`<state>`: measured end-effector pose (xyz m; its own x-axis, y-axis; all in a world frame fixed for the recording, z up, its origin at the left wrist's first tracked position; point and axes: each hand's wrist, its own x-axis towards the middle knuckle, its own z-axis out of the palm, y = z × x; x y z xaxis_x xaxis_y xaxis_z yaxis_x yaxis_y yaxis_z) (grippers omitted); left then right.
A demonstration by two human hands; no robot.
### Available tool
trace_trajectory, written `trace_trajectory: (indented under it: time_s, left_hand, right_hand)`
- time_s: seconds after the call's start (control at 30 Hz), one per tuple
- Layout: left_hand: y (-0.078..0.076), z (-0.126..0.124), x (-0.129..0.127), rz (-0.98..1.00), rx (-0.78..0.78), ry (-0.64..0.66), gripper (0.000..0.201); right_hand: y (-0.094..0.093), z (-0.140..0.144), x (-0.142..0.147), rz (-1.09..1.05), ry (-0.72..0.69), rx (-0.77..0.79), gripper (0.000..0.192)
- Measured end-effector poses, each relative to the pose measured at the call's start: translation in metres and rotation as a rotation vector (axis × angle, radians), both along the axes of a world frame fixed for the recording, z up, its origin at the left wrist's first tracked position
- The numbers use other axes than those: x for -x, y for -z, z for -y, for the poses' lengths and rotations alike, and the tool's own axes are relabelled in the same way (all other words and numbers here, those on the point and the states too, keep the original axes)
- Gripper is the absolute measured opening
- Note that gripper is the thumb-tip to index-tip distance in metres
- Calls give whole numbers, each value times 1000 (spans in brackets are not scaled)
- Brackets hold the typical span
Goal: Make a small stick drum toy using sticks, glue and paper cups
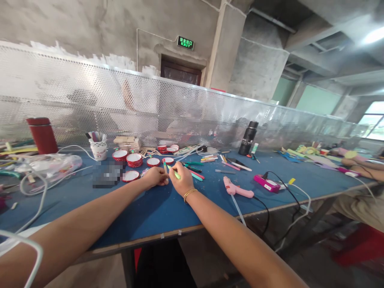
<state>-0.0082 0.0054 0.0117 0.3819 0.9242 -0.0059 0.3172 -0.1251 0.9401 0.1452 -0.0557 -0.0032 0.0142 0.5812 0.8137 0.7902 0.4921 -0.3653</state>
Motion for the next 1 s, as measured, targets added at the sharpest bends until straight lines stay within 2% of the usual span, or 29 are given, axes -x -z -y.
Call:
trace_trajectory:
  time_s: [0.3, 0.6, 0.83, 1.0]
  left_hand:
    - [0, 1, 0, 9, -7, 0, 21]
    - [1, -2, 1, -22, -7, 19, 23]
    - [2, -1, 1, 3, -9, 12, 12]
    - [2, -1, 0, 12, -9, 17, 18]
  right_hand:
    - [-1, 3, 2, 61, -53, -3, 13]
    - [0, 1, 1, 10, -6, -13, 15]
    - [1, 0, 3, 57, -57, -37, 14]
    - [2, -1, 2, 50, -43, -31, 13]
